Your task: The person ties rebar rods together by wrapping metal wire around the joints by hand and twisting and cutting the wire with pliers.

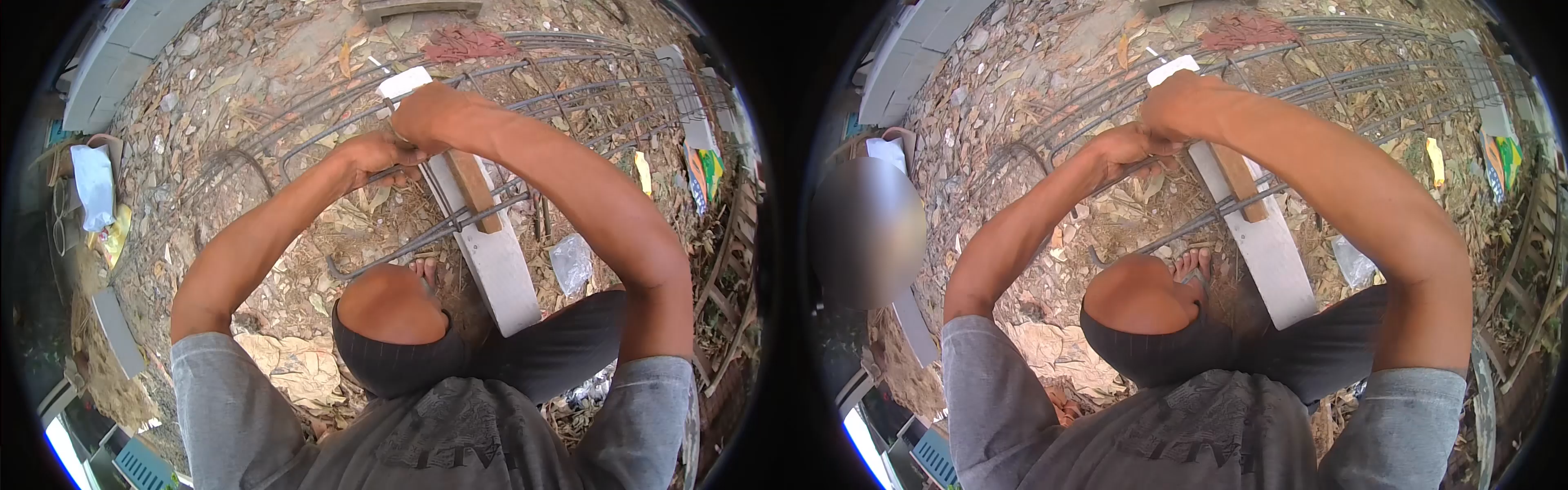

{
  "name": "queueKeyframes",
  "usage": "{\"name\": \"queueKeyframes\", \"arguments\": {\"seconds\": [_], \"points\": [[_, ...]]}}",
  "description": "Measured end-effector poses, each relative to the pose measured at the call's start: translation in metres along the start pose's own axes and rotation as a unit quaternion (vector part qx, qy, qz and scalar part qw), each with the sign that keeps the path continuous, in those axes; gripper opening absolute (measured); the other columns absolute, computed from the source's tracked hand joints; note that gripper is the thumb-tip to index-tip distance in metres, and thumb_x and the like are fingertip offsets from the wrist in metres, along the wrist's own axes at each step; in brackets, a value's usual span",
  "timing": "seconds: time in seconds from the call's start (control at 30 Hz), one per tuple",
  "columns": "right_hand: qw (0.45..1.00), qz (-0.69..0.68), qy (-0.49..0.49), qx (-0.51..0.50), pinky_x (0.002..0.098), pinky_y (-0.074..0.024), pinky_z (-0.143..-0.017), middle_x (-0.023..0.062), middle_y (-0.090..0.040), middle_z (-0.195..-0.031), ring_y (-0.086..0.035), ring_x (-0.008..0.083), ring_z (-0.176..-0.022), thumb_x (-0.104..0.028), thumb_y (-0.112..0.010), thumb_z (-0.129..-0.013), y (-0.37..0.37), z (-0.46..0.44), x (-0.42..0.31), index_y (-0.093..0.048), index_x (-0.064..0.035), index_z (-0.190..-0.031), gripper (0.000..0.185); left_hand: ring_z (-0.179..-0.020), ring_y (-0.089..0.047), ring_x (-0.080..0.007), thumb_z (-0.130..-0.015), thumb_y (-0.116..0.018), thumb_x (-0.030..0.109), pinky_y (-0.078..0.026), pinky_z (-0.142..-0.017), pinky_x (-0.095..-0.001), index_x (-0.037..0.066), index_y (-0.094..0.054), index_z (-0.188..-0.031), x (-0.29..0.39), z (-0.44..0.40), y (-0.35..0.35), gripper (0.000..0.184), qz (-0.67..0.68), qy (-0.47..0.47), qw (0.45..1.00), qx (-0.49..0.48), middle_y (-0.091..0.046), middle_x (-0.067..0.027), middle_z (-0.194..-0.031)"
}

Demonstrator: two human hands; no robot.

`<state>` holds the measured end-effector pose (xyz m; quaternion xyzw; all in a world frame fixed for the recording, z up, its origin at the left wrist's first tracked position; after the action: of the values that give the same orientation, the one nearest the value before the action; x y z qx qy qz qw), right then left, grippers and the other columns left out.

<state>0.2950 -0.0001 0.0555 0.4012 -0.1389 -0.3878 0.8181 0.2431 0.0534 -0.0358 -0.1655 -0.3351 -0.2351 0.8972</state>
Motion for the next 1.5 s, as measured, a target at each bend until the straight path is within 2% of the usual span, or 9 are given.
{"name": "queueKeyframes", "arguments": {"seconds": [0.17,0.27,0.7,0.73,0.83,1.03,1.17,1.37,1.5], "points": [[0.994,0.102,0.027,-0.03,0.0441,-0.0606,-0.087,0.0223,-0.077,-0.106,-0.075,0.0368,-0.102,-0.009,-0.076,-0.085,0.005,-0.002,-0.011,-0.078,0.0018,-0.104,0.022,-0.075,-0.059,-0.0089,-0.098,-0.076,0.038,-0.045,-0.06,-0.0222,0.011,-0.073,-0.123,-0.012,-0.017,-0.002,0.037,-0.003,0.052,0.996,-0.07,-0.072,-0.0041,-0.099],[0.985,0.159,0.051,0.045,0.0442,-0.0607,-0.089,0.0225,-0.076,-0.106,-0.075,0.0363,-0.104,-0.01,-0.08,-0.082,-0.001,-0.014,-0.007,-0.077,0.0021,-0.103,0.024,-0.075,-0.056,-0.0086,-0.099,-0.075,0.04,-0.044,-0.059,-0.0222,0.009,-0.072,-0.125,-0.01,-0.021,-0.002,0.041,-0.01,0.041,0.996,-0.075,-0.07,-0.0023,-0.098],[0.993,-0.072,-0.06,0.076,0.0478,-0.0587,-0.086,0.0252,-0.075,-0.104,-0.074,0.0403,-0.102,-0.017,-0.076,-0.086,-0.005,0.026,0.016,-0.077,0.0033,-0.102,0.026,-0.061,-0.051,-0.0037,-0.099,-0.076,0.036,-0.036,-0.047,-0.02,0.004,-0.075,-0.119,-0.005,-0.005,-0.001,0.037,0.015,0.016,0.999,-0.048,-0.067,-0.0009,-0.085],[0.991,-0.073,-0.082,0.075,0.0447,-0.061,-0.084,0.0171,-0.078,-0.108,-0.076,0.0335,-0.103,-0.019,-0.078,-0.086,-0.009,0.027,0.019,-0.08,-0.0023,-0.103,0.024,-0.061,-0.05,-0.0027,-0.101,-0.073,0.036,-0.036,-0.044,-0.018,0.007,-0.071,-0.116,-0.006,-0.006,-0.003,0.033,0.014,0.021,0.998,-0.06,-0.062,0.0022,-0.083],[0.973,-0.139,-0.1,0.153,0.0493,-0.0576,-0.084,0.0249,-0.075,-0.103,-0.074,0.0414,-0.098,-0.014,-0.072,-0.087,-0.016,0.05,0.021,-0.078,0.0008,-0.101,0.02,-0.061,-0.05,-0.0028,-0.099,-0.075,0.038,-0.034,-0.045,-0.0185,0.007,-0.071,-0.112,-0.006,-0.007,-0.001,0.033,-0.001,0.016,0.999,-0.041,-0.062,0.0024,-0.083],[0.896,-0.259,-0.041,0.36,0.0498,-0.055,-0.082,0.0219,-0.074,-0.1,-0.072,0.0407,-0.092,-0.011,-0.064,-0.093,-0.046,0.076,0.03,-0.079,-0.0035,-0.102,0.019,-0.06,-0.048,-0.0031,-0.097,-0.078,0.04,-0.032,-0.046,-0.0189,0.009,-0.069,-0.102,-0.006,-0.006,-0.002,0.032,0.01,0.004,0.999,-0.042,-0.064,0.0017,-0.085],[0.889,-0.268,-0.067,0.366,0.0493,-0.0547,-0.084,0.0207,-0.073,-0.103,-0.071,0.04,-0.093,-0.012,-0.064,-0.094,-0.049,0.076,0.028,-0.078,-0.0038,-0.102,0.019,-0.06,-0.049,-0.0036,-0.096,-0.08,0.04,-0.032,-0.045,-0.0197,0.009,-0.068,-0.098,-0.006,-0.005,-0.001,0.033,0.022,-0.003,0.999,-0.041,-0.065,0.0013,-0.084],[0.863,-0.305,0.009,0.403,0.0513,-0.0553,-0.085,0.0188,-0.07,-0.103,-0.069,0.0422,-0.097,-0.009,-0.068,-0.09,-0.069,0.092,0.023,-0.078,-0.0056,-0.108,0.02,-0.059,-0.045,-0.0038,-0.095,-0.08,0.039,-0.03,-0.044,-0.0204,0.01,-0.068,-0.097,-0.009,-0.008,0.0,0.032,0.031,0.005,0.999,-0.037,-0.063,0.0017,-0.082],[0.885,-0.212,0.042,0.413,0.0497,-0.0552,-0.083,0.013,-0.061,-0.104,-0.066,0.0396,-0.099,-0.008,-0.073,-0.085,-0.073,0.098,0.012,-0.066,-0.0064,-0.11,0.026,-0.057,-0.046,-0.0054,-0.095,-0.081,0.031,-0.029,-0.042,-0.021,0.004,-0.073,-0.1,-0.012,-0.006,0.001,0.028,0.071,0.007,0.997,-0.028,-0.064,-0.0015,-0.08]]}}
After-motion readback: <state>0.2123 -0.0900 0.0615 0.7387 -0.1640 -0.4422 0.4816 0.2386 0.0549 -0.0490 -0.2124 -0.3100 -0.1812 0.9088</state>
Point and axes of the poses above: each hand's wrist, its own z-axis away from the middle knuckle, its own y-axis out of the back of the hand, x = y × z, the point moved 9 cm from there along -z, towards the middle knuckle
